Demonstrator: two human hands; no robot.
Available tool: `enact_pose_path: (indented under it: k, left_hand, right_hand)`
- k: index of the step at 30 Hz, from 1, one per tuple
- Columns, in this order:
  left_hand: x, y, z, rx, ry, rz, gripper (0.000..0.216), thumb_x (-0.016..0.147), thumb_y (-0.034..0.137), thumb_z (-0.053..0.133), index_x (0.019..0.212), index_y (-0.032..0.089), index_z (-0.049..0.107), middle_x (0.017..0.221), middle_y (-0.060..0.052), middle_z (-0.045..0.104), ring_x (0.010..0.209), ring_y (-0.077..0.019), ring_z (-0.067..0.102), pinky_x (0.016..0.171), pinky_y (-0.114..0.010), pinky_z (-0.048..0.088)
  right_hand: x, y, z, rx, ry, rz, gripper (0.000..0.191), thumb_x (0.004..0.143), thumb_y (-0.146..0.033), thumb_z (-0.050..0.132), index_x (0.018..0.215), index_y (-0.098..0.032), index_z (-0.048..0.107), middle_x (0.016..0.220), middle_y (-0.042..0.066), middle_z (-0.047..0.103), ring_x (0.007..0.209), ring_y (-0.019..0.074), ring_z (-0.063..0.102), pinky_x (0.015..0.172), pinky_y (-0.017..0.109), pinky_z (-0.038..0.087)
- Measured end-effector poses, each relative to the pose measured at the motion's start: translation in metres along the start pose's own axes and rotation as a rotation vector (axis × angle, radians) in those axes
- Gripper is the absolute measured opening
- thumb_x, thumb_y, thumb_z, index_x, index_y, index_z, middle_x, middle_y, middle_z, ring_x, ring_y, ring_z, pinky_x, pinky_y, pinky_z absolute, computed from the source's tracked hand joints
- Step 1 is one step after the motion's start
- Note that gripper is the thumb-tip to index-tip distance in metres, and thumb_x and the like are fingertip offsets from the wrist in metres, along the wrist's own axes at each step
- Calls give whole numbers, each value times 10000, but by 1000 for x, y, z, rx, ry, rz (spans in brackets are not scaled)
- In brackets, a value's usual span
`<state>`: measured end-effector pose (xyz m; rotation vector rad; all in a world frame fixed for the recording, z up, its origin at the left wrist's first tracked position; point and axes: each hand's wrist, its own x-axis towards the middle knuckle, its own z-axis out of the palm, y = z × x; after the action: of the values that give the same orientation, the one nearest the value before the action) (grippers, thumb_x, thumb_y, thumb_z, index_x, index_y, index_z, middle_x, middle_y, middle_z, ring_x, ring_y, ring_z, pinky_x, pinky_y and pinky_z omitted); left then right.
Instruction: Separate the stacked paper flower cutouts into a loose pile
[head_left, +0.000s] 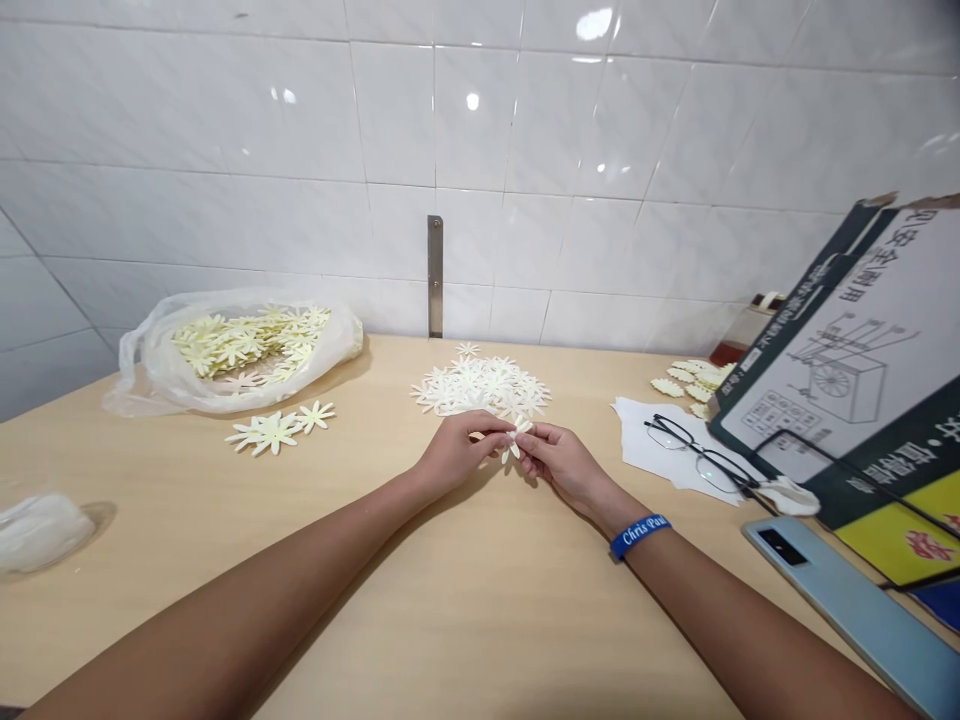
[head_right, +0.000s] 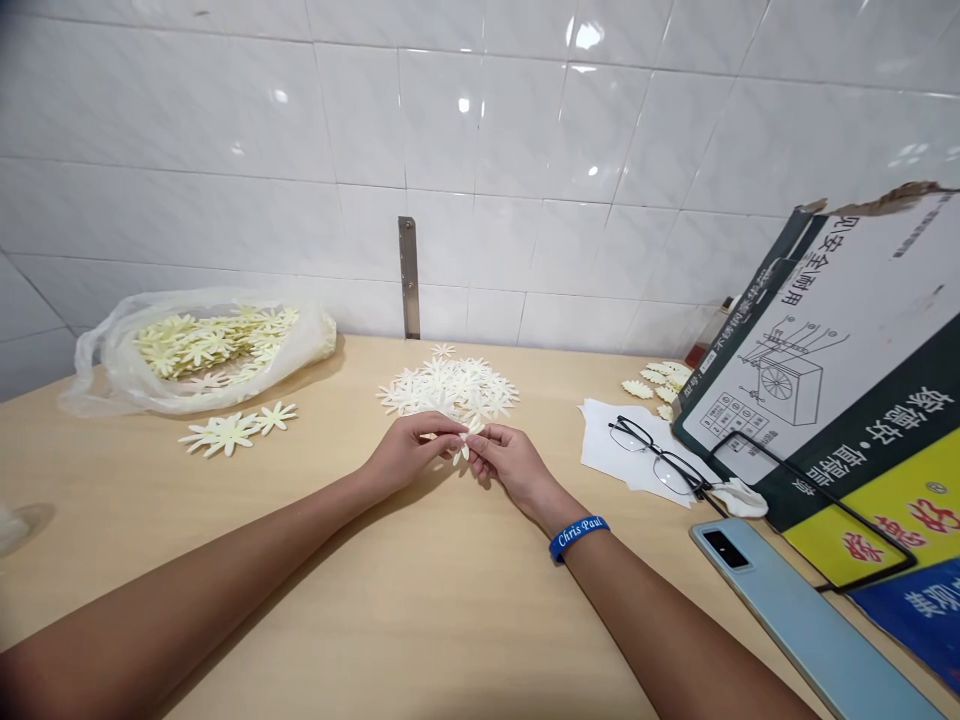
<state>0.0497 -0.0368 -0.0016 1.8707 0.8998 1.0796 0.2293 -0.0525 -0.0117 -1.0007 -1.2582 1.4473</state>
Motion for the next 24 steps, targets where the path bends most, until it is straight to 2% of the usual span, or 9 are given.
enact_pose_path:
  k: [6,12,17,24]
  left_hand:
    - [0,-3,1,34,15,-34,239,859,326,531,767,181,697,672,-13,637,640,-140,584,665,-256,468]
    - [-1,-1,2,3,7,-61,219,846,336,534,784,172,666,666,2,615,631,-127,564,646,-245,461]
    - [3,0,1,-155,101,-159,225,782,353,603,811,156,709,757,-26,655,692,-138,577,661,-251,484]
    - [10,-4,-4,-462,207,-332,199,669,315,725,691,125,673,668,-11,622,603,-98,544,638,-251,467]
  right_hand:
    - [0,-1,0,9,-1,10,345,652,-440,799,649,-154,608,584,-9,596,485,83,502,467,229,398]
    - [1,1,1,8,-10,-3,324,667,-429,787,663,-160,607,583,-16,590,482,87,507,468,236,397]
    - [2,3,-1,-20,-23,-20,295,704,-416,753,671,-159,610,576,-10,592,491,94,513,509,251,414]
    - [0,3,1,-29,-4,-15,289,693,-407,748,673,-154,610,598,-3,596,514,99,518,499,246,414]
